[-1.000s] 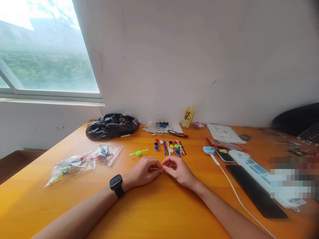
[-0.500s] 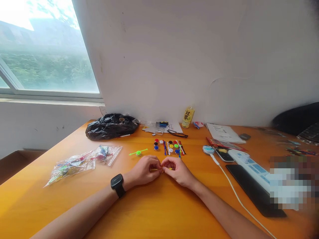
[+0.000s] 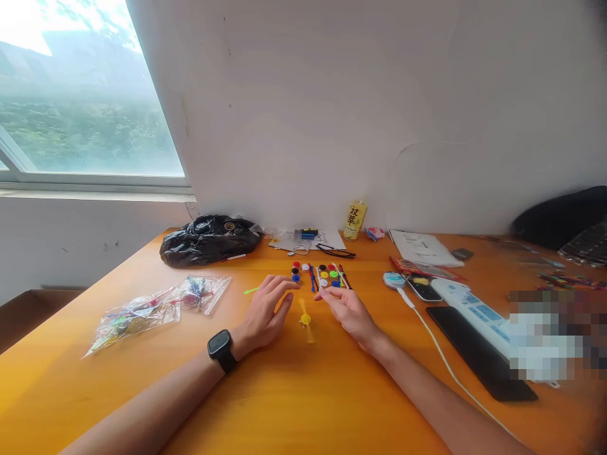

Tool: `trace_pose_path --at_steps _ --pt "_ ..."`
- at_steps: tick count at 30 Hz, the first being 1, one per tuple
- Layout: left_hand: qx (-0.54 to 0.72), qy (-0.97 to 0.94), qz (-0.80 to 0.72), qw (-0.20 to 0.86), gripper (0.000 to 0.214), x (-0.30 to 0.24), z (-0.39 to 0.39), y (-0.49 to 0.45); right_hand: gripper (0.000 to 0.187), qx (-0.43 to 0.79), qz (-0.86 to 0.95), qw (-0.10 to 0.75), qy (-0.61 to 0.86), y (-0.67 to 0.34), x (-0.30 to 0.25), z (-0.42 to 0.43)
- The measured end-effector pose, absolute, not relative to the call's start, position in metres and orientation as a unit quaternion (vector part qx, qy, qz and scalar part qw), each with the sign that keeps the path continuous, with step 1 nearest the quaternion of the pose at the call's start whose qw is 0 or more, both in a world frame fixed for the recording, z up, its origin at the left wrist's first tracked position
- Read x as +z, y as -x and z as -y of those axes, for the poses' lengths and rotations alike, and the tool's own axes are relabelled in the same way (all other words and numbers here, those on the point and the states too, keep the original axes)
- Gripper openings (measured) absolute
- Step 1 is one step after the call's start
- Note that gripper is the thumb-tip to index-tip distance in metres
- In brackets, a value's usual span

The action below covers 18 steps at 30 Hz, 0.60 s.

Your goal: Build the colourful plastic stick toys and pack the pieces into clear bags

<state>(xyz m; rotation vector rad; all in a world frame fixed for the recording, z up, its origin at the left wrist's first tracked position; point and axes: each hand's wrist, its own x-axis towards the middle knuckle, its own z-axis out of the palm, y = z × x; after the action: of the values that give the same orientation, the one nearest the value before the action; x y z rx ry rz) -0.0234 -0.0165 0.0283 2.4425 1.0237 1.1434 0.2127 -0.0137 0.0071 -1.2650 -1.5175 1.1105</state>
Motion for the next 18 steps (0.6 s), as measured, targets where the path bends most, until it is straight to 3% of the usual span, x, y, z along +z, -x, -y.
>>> trace_pose_path --at_steps 8,18 --pt "0.311 -0.896 -0.306 0.089 0.026 0.0348 0.0204 0.023 0.051 0.42 0.586 0.471 0.507 -0.2166 0.0098 0.0099" --pt "0.265 -0.929 -0.236 0.103 0.052 0.0321 0.0198 0.0224 0.045 0.385 0.621 0.47 0.495 -0.2135 0.0023 0.0105"
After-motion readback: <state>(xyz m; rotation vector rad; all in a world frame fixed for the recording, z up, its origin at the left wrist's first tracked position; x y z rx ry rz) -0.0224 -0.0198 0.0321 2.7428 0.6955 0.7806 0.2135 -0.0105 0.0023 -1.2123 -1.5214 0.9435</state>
